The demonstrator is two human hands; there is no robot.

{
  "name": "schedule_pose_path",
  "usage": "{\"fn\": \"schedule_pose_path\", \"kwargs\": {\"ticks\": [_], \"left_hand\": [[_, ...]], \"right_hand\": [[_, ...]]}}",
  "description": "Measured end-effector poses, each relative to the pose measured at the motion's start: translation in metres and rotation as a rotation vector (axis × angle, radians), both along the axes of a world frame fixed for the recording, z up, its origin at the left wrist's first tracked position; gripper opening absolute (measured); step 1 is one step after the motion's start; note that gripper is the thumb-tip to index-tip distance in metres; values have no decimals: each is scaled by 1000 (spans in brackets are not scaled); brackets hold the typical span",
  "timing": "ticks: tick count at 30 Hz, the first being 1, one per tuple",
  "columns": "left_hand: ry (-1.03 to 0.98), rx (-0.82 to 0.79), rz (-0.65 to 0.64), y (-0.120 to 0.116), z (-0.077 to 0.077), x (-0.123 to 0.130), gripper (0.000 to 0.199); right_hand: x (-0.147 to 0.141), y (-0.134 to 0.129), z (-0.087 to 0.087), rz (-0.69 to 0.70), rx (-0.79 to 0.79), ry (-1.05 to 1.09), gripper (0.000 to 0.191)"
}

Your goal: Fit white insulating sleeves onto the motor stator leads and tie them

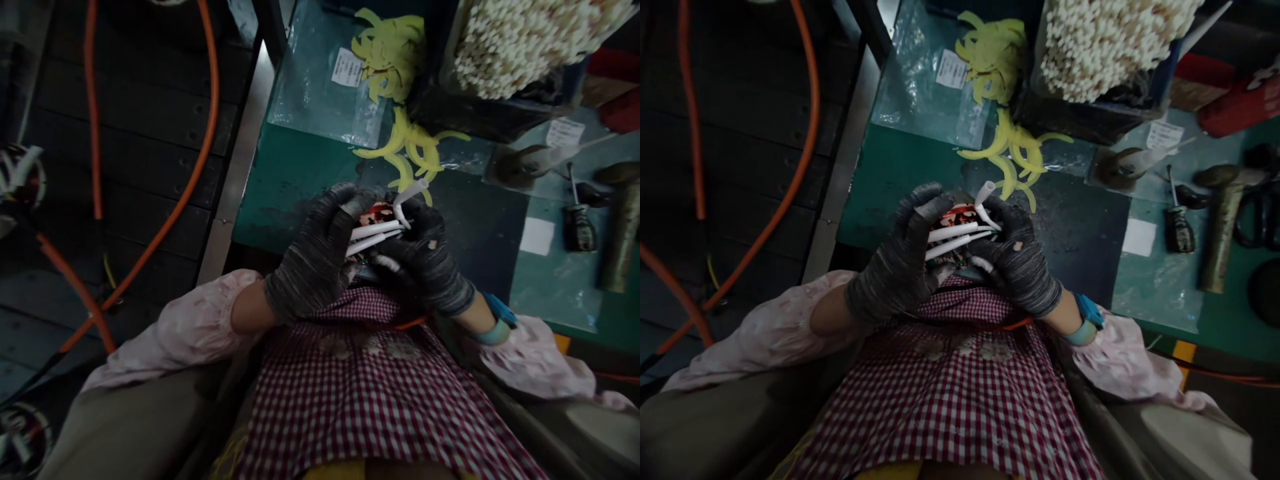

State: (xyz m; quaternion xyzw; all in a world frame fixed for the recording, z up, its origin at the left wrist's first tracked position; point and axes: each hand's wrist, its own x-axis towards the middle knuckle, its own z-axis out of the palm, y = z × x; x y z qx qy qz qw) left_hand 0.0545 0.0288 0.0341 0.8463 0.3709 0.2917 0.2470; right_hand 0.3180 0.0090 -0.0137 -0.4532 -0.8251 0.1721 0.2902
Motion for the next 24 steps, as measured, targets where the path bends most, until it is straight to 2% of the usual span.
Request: {"fn": "schedule_pose_path", "kwargs": {"ticks": [4,7,10,13,19,24], "left_hand": [[28,9,-22,-1,2,-1,88],[26,52,-17,-3,1,-1,81],[3,43,-6,-4,-1,0,78],[8,0,14,-2,-2,1,81],[4,-19,-53,5,-1,-3,88],[36,15,-61,6,1,-3,90]], "right_hand": [[2,1,-6,38,123,42,27],[0,0,-9,48,96,45,32],[-2,-2,-8,-18,109,-15,41],[-2,-2,-3,-17,119,-40,39],[2,9,-1,84,198,-97,39],[1,5,-1,49,189,-128,43]]}}
